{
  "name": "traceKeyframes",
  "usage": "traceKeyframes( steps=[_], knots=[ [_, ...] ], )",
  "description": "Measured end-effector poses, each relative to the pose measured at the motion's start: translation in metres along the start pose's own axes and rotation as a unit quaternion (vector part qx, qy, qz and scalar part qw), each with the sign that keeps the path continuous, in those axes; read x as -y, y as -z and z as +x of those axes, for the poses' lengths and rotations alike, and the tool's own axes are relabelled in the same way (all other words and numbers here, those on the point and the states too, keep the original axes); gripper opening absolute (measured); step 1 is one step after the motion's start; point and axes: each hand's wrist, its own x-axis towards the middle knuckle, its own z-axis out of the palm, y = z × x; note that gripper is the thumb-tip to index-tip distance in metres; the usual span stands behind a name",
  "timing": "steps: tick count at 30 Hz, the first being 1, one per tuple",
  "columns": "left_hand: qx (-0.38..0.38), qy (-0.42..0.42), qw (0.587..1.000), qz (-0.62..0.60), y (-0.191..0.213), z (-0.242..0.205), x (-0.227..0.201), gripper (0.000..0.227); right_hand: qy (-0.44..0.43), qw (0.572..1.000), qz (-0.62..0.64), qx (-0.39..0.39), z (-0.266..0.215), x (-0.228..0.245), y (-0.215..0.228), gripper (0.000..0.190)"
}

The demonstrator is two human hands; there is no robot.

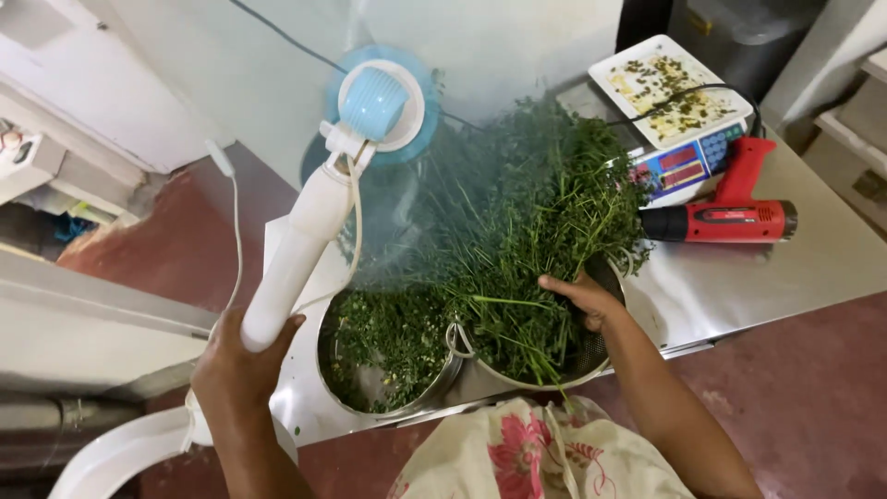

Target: Processing tea leaves in a metal bowl using a manual tool and hand sorting

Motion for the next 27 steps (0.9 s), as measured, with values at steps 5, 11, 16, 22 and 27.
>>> traceKeyframes(
  steps=[5,11,16,22,27],
  knots=[
    [-0.073,-0.059,0.995,0.020,0.004,0.000,0.006,0.067,0.019,0.995,-0.091,0.033,-0.001,0.005,0.000,0.124],
    [-0.043,0.029,0.997,-0.049,0.014,0.005,-0.003,0.069,0.317,0.933,0.161,0.057,0.113,-0.075,-0.001,0.050],
    [-0.066,0.040,0.994,-0.072,0.030,0.013,0.000,0.063,0.357,0.915,0.188,0.009,0.077,-0.035,-0.004,0.054],
    [-0.095,0.003,0.995,-0.017,0.040,0.031,0.028,0.060,0.309,0.943,-0.028,-0.119,-0.032,0.044,-0.004,0.046],
    [-0.095,0.034,0.993,-0.061,0.051,0.040,0.033,0.060,0.295,0.921,-0.135,-0.216,0.027,0.044,-0.031,0.071]
  ],
)
